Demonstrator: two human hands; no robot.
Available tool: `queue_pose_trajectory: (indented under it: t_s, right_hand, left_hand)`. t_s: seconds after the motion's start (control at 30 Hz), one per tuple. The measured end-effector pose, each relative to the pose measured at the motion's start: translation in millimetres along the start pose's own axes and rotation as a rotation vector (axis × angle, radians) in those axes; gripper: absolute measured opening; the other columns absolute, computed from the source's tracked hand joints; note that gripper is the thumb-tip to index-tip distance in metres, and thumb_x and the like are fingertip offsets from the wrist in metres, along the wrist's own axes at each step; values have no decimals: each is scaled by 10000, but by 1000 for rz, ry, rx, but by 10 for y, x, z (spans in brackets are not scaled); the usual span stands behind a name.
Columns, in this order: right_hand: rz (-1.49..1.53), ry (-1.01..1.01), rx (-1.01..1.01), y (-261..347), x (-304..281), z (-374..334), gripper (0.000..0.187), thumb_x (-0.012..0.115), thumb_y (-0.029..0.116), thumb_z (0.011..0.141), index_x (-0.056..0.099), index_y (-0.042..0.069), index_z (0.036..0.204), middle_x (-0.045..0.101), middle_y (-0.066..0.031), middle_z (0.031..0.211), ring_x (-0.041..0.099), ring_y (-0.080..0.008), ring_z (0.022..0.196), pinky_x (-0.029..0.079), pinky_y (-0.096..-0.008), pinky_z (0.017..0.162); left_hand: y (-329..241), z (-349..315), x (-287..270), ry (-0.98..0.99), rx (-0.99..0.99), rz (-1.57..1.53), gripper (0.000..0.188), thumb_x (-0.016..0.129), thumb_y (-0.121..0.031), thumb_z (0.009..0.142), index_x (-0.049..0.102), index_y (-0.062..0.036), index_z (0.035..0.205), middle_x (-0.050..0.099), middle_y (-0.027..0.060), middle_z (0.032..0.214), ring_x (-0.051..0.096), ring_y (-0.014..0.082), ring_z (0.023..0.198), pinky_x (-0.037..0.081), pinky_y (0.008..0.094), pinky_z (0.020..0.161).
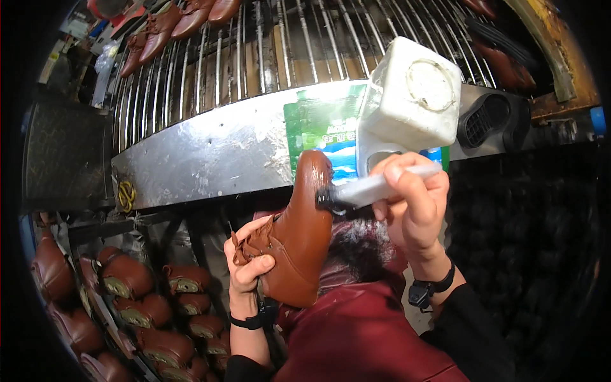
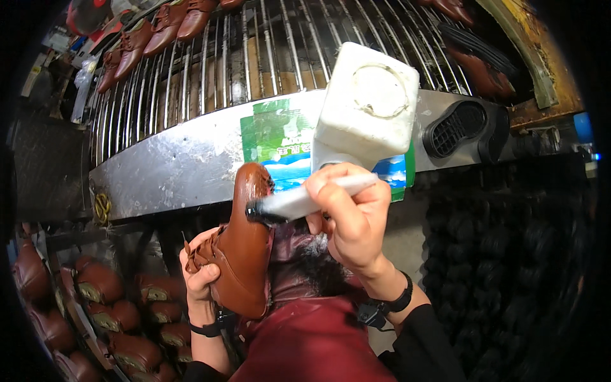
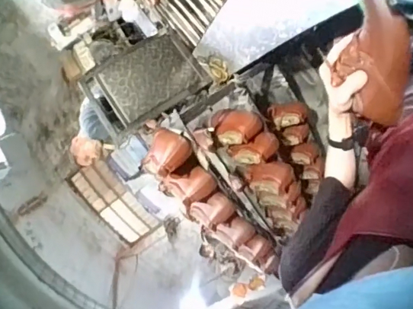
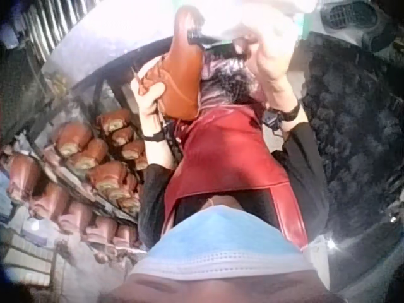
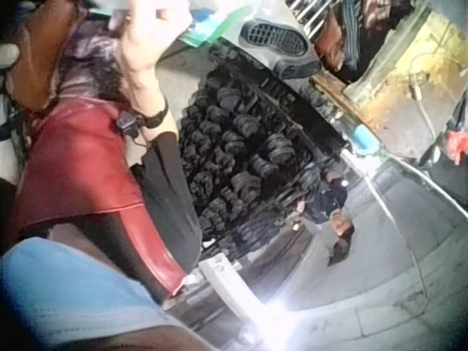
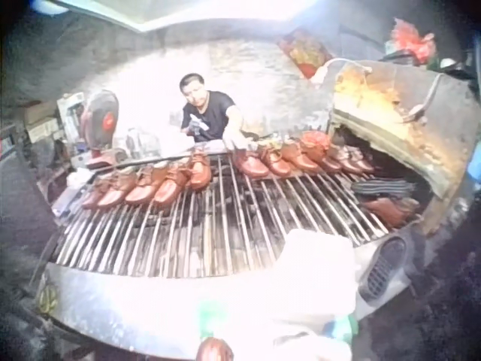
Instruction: Applying adhesive or finish to the soles and edges of shoes using a brush and a container of liquid.
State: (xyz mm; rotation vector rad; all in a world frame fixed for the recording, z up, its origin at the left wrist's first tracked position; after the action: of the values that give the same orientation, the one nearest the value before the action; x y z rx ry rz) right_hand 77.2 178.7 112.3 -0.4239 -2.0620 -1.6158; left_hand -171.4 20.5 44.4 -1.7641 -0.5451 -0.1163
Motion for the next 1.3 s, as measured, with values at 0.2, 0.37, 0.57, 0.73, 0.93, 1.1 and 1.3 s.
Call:
queue_pose_trajectory:
  t_s: [0.2,0.37,0.57,0.73,0.93,1.1,1.3]
  right_hand:
    - [-342,210,-120,36,185,-566,131,697,33,899,703,-96,877,746,-180,877,669,-164,745,539,-296,696]
    - [-435,310,-274,-65,260,-980,106,741,5,855,693,-89,870,748,-211,858,727,-222,720,579,-320,649]
    - [-546,637,-337,158,486,-1194,161,749,40,820,698,-79,917,761,-229,887,749,-232,717,602,-312,657]
    - [-623,551,-414,238,507,-1035,170,747,49,819,691,-70,926,753,-226,896,735,-244,763,595,-339,699]
    - [-688,707,-541,513,750,-1068,260,754,-32,646,683,-89,889,731,-223,882,733,-244,715,584,-301,642]
    - [-654,730,-568,592,755,-802,265,735,88,674,692,-40,902,761,-230,943,727,-271,778,594,-371,735]
    - [-544,780,-580,644,798,-262,339,623,-49,617,700,-97,944,761,-225,990,758,-288,915,608,-389,862]
  left_hand:
    - [17,-19,-48,41,13,3,679,757,-259,835,607,140,1363,735,187,1214,724,259,1102,555,378,1013]
    - [-24,36,42,21,2,-101,604,704,-249,915,600,123,1380,739,182,1213,731,237,1081,570,370,986]
    - [-145,27,77,-10,-21,-146,403,638,-194,1014,653,80,1308,765,162,1131,766,213,953,624,346,869]
    - [-194,4,74,-69,15,-184,360,605,-183,1039,672,72,1285,771,159,1104,774,220,931,635,353,855]
    - [-201,27,69,-100,-41,-305,324,573,-198,1082,685,35,1277,770,141,1111,772,220,943,642,362,856]
    - [-184,166,320,-68,-39,-676,339,522,-254,1121,643,1,1308,733,146,1186,760,253,1002,652,408,891]
    - [-408,213,357,-98,83,-221,336,451,-191,1139,628,15,1336,727,152,1177,759,252,984,662,396,848]
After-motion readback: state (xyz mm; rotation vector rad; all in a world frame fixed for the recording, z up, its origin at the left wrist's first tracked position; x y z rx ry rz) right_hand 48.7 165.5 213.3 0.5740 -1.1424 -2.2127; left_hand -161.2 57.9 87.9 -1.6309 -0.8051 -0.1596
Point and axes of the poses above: each hand's wrist, its own z-axis towards the middle knuckle, its own x-axis out of the palm, y = z × x, the point moved 6 cm from there along z, towards the middle knuckle
